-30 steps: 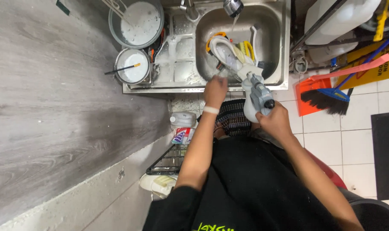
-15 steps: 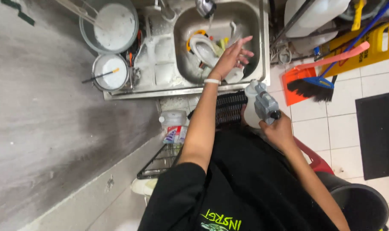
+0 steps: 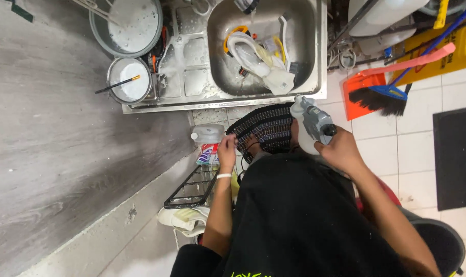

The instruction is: A person uses a spray gun to apply a finish or dye to a white shoe over a workstation sink.

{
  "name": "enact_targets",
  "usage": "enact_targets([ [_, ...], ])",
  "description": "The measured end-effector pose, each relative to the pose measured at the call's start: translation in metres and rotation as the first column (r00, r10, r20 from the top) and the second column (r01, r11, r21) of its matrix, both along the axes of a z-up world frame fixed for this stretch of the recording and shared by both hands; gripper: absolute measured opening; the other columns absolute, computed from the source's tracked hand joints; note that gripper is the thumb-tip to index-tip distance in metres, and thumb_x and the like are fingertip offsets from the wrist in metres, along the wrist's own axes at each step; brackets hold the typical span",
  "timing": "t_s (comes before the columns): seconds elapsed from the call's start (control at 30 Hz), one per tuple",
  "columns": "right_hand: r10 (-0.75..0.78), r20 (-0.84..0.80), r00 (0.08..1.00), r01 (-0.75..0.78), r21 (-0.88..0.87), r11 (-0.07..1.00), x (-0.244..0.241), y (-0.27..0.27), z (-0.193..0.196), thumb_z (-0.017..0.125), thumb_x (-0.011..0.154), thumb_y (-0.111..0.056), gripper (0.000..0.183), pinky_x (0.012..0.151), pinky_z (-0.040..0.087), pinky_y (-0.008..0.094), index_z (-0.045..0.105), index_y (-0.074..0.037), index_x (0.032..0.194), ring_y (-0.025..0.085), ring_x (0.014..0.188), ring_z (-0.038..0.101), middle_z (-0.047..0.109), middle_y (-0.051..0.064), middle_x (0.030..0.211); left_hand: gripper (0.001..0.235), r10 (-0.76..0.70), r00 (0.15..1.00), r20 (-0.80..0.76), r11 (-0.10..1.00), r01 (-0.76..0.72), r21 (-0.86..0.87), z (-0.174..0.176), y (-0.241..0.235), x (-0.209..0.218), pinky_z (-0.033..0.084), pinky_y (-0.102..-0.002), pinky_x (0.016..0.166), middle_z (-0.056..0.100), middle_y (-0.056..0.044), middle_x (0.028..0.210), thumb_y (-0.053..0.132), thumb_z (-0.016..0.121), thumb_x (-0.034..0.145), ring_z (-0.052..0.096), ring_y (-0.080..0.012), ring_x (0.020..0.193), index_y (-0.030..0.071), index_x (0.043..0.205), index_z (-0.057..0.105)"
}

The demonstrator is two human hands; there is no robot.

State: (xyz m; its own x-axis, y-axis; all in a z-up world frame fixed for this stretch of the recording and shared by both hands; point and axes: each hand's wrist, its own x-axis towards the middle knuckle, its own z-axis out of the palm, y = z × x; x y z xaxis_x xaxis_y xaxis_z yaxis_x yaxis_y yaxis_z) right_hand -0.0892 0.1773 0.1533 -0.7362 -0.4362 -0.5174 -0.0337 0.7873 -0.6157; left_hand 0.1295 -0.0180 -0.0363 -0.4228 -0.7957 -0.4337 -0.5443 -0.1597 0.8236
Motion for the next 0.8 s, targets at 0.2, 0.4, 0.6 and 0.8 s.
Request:
enact_targets([
  [0.2, -0.019, 0.01, 1.0, 0.019, 0.02, 1.0, 0.004, 0.011, 0.0, 0.065, 0.07, -0.011, 0.039, 0.06, 0.048, 0.043, 0.053, 0.018, 0.093, 0.038, 0.074, 0.06, 0.057, 0.029, 0.071, 0.022, -0.162, 0.929, 0.332, 0.981, 0.117, 0.153, -0.111, 0.029, 0.123, 0.049, -0.037, 0.077, 0.065, -0.007, 0.083, 0.03, 0.047, 0.086, 0.062, -0.0233, 0.081, 0.017, 0.093, 0.063],
  [0.4, -0.065, -0.055, 0.996, 0.064, -0.031, 0.998, 0.009, 0.018, -0.015, 0.065, 0.069, -0.01, 0.033, 0.053, 0.044, 0.04, 0.053, 0.017, 0.085, 0.037, 0.068, 0.059, 0.054, 0.029, 0.062, 0.027, -0.256, 0.803, 0.539, 0.948, 0.099, 0.303, -0.172, 0.049, 0.189, 0.049, -0.034, 0.07, 0.067, 0.0, 0.079, 0.034, 0.043, 0.088, 0.064, -0.0162, 0.074, 0.017, 0.091, 0.064],
  [0.6, -0.074, -0.022, 0.997, 0.072, -0.052, 0.996, 0.013, 0.015, -0.004, 0.065, 0.068, -0.008, 0.03, 0.06, 0.047, 0.041, 0.055, 0.015, 0.084, 0.037, 0.072, 0.06, 0.056, 0.029, 0.068, 0.029, -0.327, 0.79, 0.519, 0.922, 0.147, 0.357, -0.133, 0.043, 0.163, 0.049, -0.033, 0.069, 0.067, -0.002, 0.081, 0.032, 0.042, 0.089, 0.065, -0.0167, 0.072, 0.015, 0.096, 0.064],
  [0.8, -0.052, -0.041, 0.998, 0.05, -0.054, 0.997, 0.018, 0.015, -0.003, 0.065, 0.068, -0.007, 0.028, 0.06, 0.047, 0.042, 0.055, 0.014, 0.084, 0.038, 0.074, 0.06, 0.057, 0.028, 0.069, 0.03, -0.38, 0.848, 0.371, 0.91, 0.27, 0.315, -0.029, 0.023, 0.063, 0.043, -0.043, 0.086, 0.063, -0.014, 0.098, 0.03, 0.046, 0.086, 0.058, -0.0305, 0.094, 0.009, 0.102, 0.06],
])
